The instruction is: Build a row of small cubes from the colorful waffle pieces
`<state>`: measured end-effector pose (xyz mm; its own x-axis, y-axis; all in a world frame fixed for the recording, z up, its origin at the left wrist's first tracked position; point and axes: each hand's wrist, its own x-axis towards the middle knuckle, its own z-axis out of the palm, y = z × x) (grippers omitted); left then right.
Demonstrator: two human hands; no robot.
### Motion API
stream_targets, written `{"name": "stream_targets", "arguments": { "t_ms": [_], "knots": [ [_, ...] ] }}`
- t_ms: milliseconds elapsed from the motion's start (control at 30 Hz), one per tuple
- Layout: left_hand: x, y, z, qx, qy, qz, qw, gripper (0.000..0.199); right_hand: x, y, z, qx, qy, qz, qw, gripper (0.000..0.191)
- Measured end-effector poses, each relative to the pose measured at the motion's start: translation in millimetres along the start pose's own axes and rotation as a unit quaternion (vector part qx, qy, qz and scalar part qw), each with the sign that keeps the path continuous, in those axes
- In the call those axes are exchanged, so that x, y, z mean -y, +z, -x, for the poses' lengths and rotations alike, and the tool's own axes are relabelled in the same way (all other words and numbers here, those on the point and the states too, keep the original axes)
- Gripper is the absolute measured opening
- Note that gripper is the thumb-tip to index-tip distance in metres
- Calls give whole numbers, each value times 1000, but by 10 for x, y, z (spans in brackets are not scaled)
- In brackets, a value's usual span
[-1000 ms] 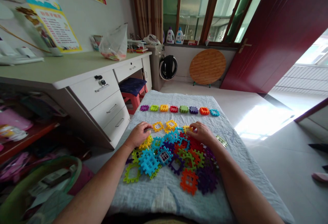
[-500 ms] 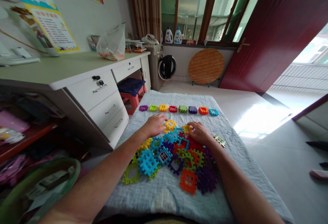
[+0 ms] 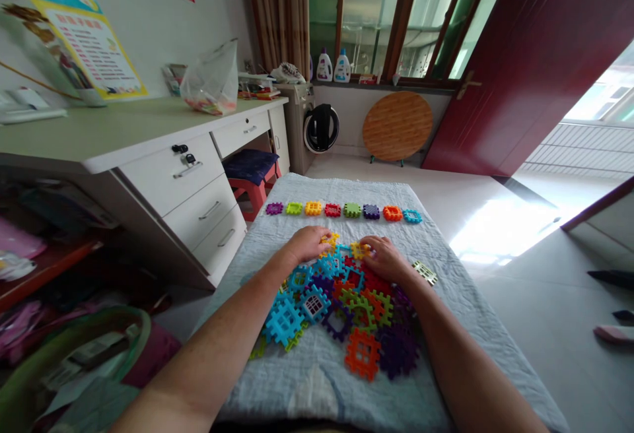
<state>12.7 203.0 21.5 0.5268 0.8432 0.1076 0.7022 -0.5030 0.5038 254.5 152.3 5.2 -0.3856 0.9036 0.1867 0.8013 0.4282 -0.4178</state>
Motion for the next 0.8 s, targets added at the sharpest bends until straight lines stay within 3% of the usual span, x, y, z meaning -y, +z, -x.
{"name": "stream_targets", "arguments": {
  "t_ms": [233, 400, 567, 800],
  "knots": [
    [-62, -99, 124, -59, -20, 23, 998, 19, -39, 29, 4, 0, -4, 0, 1000, 30],
    [8, -126, 158, -114, -42, 79, 989, 14, -43, 35, 7, -8, -4, 0, 1000, 31],
    [97, -50, 130, -137, -37, 218, 966, 36, -49, 44, 8, -17, 2, -11, 1000, 34],
    [-36, -98, 134, -168, -8, 376, 911, 36, -87, 95, 2, -49, 11, -31, 998, 38]
  ]
}}
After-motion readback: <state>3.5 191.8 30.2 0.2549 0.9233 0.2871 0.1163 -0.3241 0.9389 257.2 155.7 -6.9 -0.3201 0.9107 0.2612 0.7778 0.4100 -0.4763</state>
